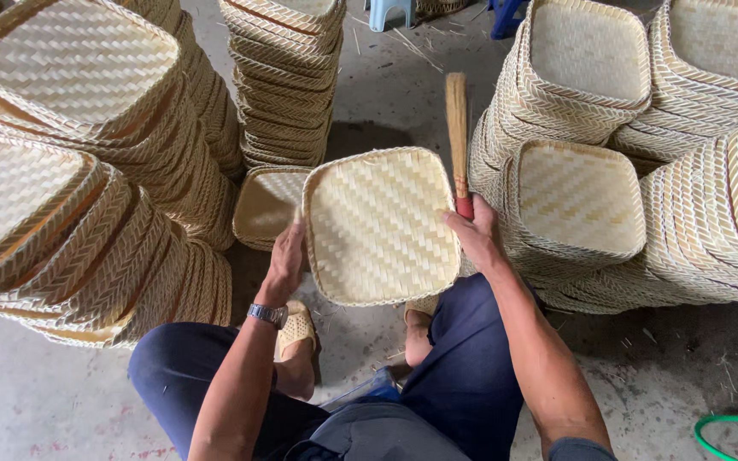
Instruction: The person uses a small broom to sweep the inside and outside surfaces of woven baskets one at a time, then places them onto stacks.
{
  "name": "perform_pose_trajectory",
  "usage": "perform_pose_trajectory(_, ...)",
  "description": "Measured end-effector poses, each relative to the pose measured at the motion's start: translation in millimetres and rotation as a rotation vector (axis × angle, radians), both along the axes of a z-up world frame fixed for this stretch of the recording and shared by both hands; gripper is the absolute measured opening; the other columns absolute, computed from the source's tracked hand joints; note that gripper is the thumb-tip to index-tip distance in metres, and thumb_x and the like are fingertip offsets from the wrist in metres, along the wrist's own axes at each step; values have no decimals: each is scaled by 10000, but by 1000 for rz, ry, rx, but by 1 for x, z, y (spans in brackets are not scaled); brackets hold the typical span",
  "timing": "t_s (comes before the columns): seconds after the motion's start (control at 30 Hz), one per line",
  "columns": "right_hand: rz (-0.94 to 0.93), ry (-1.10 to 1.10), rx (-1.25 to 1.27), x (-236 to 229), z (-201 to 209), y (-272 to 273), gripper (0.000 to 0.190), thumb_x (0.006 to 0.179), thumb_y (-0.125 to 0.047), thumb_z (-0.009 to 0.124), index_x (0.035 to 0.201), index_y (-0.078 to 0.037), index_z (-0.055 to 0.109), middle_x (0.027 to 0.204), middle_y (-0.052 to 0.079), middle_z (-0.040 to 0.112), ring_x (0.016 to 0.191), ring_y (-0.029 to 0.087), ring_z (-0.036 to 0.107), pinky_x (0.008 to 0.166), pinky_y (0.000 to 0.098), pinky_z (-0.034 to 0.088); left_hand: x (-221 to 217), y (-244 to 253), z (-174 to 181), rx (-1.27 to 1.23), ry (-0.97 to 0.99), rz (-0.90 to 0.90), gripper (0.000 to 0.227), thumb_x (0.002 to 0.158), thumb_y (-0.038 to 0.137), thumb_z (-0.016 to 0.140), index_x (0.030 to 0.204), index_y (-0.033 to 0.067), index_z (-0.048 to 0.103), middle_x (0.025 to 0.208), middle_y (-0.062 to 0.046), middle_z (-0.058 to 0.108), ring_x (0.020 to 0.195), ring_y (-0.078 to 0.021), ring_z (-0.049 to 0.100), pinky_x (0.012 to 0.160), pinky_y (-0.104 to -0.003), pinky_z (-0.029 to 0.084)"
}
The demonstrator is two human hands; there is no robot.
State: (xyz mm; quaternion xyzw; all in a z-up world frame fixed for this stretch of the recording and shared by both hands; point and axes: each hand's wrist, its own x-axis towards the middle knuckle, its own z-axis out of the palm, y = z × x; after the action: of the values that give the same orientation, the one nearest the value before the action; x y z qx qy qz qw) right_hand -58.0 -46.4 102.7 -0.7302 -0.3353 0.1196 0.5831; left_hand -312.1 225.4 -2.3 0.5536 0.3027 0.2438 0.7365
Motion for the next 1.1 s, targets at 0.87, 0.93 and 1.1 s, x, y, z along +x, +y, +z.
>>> perform_pose_trajectory(0.87,814,122,-852,-110,21,52,299,1036,-309,583,1039,-16,641,763,51,645,533,108,580,402,264,458,18,8,9,269,-166,553,424,1098,388,476,1176,21,675,825,33,588,727,-60,520,621,-251,465)
perform_pose_trajectory(0.93,670,28,-845,-84,30,48,266,1004,-311,597,1079,-62,648,722,41,644,519,125,577,409,261,465,7,18,25,392,-223,509,425,1106,369,472,1208,3,663,907,24,633,803,-64,554,695,-244,484)
perform_pose_trajectory(1.1,70,-829,-312,-15,44,43,458,993,-244,648,1311,82,604,690,83,636,495,125,544,382,275,418,1,13,33,525,-182,384,392,1130,308,499,1217,-37,663,996,-9,661,905,-86,554,812,-241,490)
